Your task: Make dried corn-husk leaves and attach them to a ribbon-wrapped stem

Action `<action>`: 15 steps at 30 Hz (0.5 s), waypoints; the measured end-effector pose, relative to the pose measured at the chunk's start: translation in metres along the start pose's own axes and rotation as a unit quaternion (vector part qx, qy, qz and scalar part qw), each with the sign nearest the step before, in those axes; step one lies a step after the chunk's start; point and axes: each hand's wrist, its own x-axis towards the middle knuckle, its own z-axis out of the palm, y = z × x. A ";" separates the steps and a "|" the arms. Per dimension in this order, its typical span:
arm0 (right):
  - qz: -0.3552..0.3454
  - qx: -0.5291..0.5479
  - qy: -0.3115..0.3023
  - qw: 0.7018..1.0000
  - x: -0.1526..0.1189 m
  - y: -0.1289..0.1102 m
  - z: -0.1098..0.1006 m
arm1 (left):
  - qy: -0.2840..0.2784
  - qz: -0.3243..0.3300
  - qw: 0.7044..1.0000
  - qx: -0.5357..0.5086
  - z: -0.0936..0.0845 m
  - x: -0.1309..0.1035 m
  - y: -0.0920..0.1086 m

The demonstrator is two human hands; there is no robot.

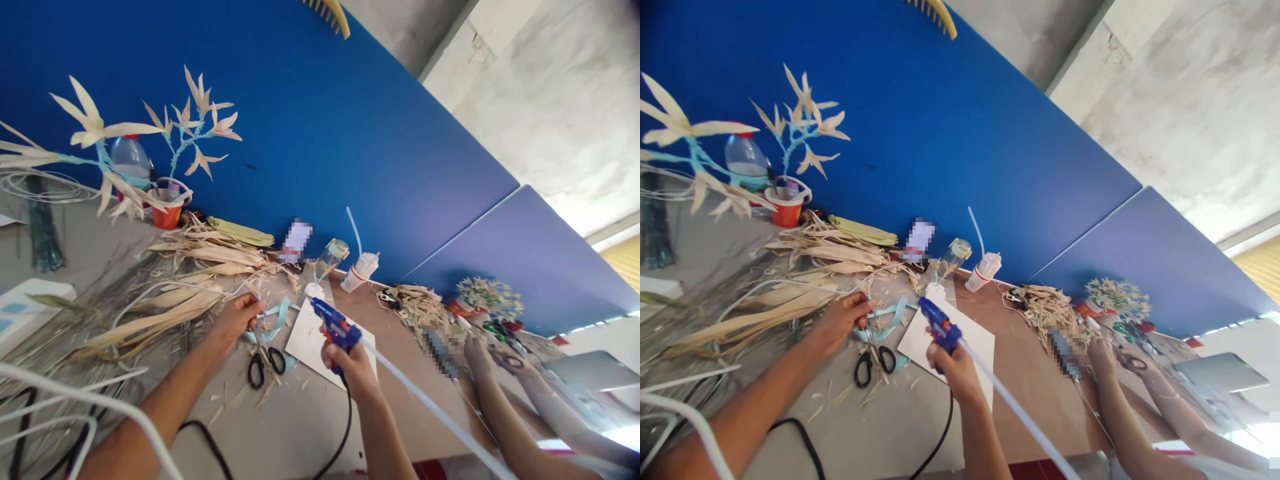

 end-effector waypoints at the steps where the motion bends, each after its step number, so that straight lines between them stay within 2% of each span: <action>1: 0.006 -0.027 -0.009 1.000 -0.001 0.003 0.009 | 0.002 0.002 1.000 0.006 0.000 0.000 -0.001; 6: 0.001 -0.096 -0.051 0.994 -0.005 0.013 0.037 | -0.003 -0.004 1.000 0.026 0.000 0.001 -0.002; 15: -0.054 -0.179 -0.046 0.981 -0.007 0.017 0.053 | 0.016 0.007 0.999 0.031 0.003 0.000 0.002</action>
